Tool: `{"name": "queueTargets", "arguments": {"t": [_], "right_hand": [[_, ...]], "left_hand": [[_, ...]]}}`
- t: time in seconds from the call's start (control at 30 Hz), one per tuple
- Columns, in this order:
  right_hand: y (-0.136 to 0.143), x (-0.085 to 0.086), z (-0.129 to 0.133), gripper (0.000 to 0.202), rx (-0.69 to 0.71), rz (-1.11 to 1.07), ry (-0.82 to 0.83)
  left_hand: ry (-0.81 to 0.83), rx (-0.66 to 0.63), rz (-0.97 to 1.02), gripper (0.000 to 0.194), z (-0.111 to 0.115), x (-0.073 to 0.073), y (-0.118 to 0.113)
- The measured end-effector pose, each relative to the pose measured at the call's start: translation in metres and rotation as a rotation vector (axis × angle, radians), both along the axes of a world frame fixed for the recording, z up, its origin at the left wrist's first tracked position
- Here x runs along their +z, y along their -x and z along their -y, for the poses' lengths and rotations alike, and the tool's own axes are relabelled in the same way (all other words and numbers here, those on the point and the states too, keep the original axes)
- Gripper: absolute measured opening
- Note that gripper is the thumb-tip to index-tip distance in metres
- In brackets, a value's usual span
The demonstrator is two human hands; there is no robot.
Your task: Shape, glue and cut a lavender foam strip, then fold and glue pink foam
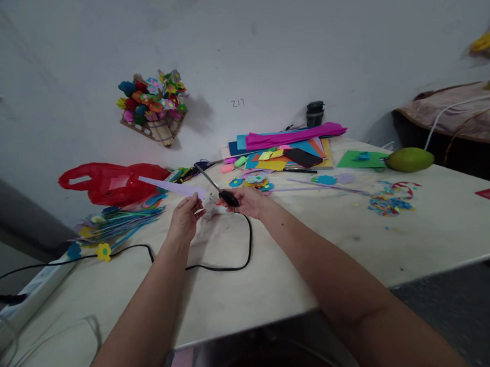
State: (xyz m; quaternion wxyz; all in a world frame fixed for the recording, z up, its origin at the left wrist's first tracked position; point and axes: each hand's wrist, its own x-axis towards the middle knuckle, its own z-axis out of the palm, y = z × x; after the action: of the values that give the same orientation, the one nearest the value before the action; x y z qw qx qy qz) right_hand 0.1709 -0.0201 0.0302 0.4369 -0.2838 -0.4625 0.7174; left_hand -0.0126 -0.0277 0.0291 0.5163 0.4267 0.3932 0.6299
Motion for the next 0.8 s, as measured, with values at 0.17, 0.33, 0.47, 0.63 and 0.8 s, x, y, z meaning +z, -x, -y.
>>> {"name": "queueTargets", "arguments": {"t": [0.17, 0.33, 0.47, 0.63, 0.8], "right_hand": [[0.004, 0.0, 0.004, 0.03, -0.038, -0.068, -0.001], [0.009, 0.002, 0.008, 0.013, -0.145, 0.108, -0.101], [0.012, 0.004, 0.008, 0.019, -0.255, 0.222, -0.139], [0.012, 0.005, 0.006, 0.029, -0.345, 0.245, -0.144], [0.013, 0.005, 0.007, 0.035, -0.375, 0.262, -0.174]], "left_hand": [[-0.019, -0.039, -0.091, 0.032, 0.001, -0.001, -0.001], [-0.023, -0.07, -0.145, 0.034, 0.002, 0.0, -0.005], [-0.018, -0.101, -0.198, 0.035, 0.003, -0.003, -0.007], [-0.049, -0.129, -0.291, 0.033, 0.003, -0.006, -0.01], [-0.058, -0.152, -0.323, 0.034, 0.005, -0.007, -0.014]]}}
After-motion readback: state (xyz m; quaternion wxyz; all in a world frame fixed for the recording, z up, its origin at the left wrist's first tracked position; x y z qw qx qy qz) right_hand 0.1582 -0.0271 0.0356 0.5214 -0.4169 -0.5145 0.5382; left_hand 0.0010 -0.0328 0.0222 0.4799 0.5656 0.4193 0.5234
